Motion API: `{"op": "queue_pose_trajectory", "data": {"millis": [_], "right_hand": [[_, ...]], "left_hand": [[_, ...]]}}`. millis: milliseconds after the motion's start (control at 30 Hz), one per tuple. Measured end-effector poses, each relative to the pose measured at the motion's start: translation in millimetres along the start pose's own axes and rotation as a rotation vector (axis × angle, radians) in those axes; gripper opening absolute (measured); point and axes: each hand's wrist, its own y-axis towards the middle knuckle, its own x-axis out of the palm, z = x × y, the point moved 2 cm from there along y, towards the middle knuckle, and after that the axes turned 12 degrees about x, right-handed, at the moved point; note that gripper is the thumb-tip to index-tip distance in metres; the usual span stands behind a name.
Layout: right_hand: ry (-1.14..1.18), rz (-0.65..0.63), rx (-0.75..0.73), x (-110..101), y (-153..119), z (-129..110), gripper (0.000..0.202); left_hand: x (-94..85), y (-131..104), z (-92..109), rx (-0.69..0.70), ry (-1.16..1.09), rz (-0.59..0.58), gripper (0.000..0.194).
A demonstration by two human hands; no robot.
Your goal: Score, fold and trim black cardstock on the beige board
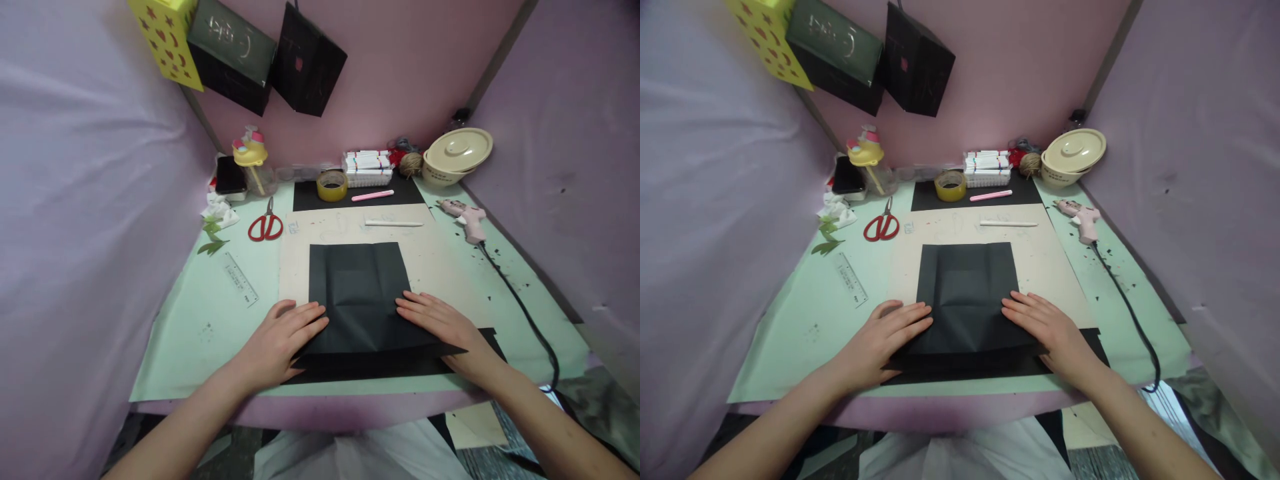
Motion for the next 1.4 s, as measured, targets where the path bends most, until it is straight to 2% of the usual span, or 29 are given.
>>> {"op": "queue_pose_trajectory", "data": {"millis": [167,333,433,500,600,733,833,967,1033,1100,1200,1267,1333,1400], "right_hand": [[0.055,0.017,0.003,-3,-1,4,0.057],[0.015,-0.033,-0.047,-10,-6,6,0.049],[-0.059,-0.040,-0.056,-11,-7,6,0.051],[-0.076,-0.015,-0.063,-10,-7,3,0.053],[-0.041,0.044,-0.010,-9,-5,-2,0.044],[0.018,0.152,0.226,-10,0,-7,0.019],[-0.006,0.206,0.406,-9,8,-7,0.030],[-0.154,0.215,0.531,-5,26,-10,0.046],[-0.266,0.216,0.578,-3,35,-13,0.049],[-0.383,0.222,0.633,0,41,-18,0.051],[-0.517,0.216,0.689,3,46,-23,0.050],[-0.562,0.201,0.696,4,47,-24,0.048],[-0.570,0.188,0.684,5,47,-24,0.048],[-0.559,0.184,0.670,5,46,-21,0.048]], "left_hand": [[1.1,5,-2,0.082,0.054,0.091,0.058],[-7.0,15,1,0.232,0.068,0.182,0.052],[-3.3,19,0,0.266,0.060,0.180,0.049],[2.7,18,-1,0.235,0.025,0.169,0.052],[10.6,16,-3,0.097,-0.038,0.195,0.054],[10.9,17,2,-0.106,-0.044,0.380,0.033],[8.0,25,6,-0.333,-0.069,0.506,0.018],[7.6,40,2,-0.681,-0.086,0.552,0.026],[9.2,45,-2,-0.767,-0.100,0.588,0.023],[10.8,48,-4,-0.798,-0.083,0.639,0.037],[10.1,52,6,-0.702,0.139,0.717,0.054],[10.5,59,21,-0.498,0.302,0.684,0.055],[15.6,68,36,-0.271,0.345,0.495,0.054],[24.3,76,44,-0.175,0.303,0.254,0.062]]}}
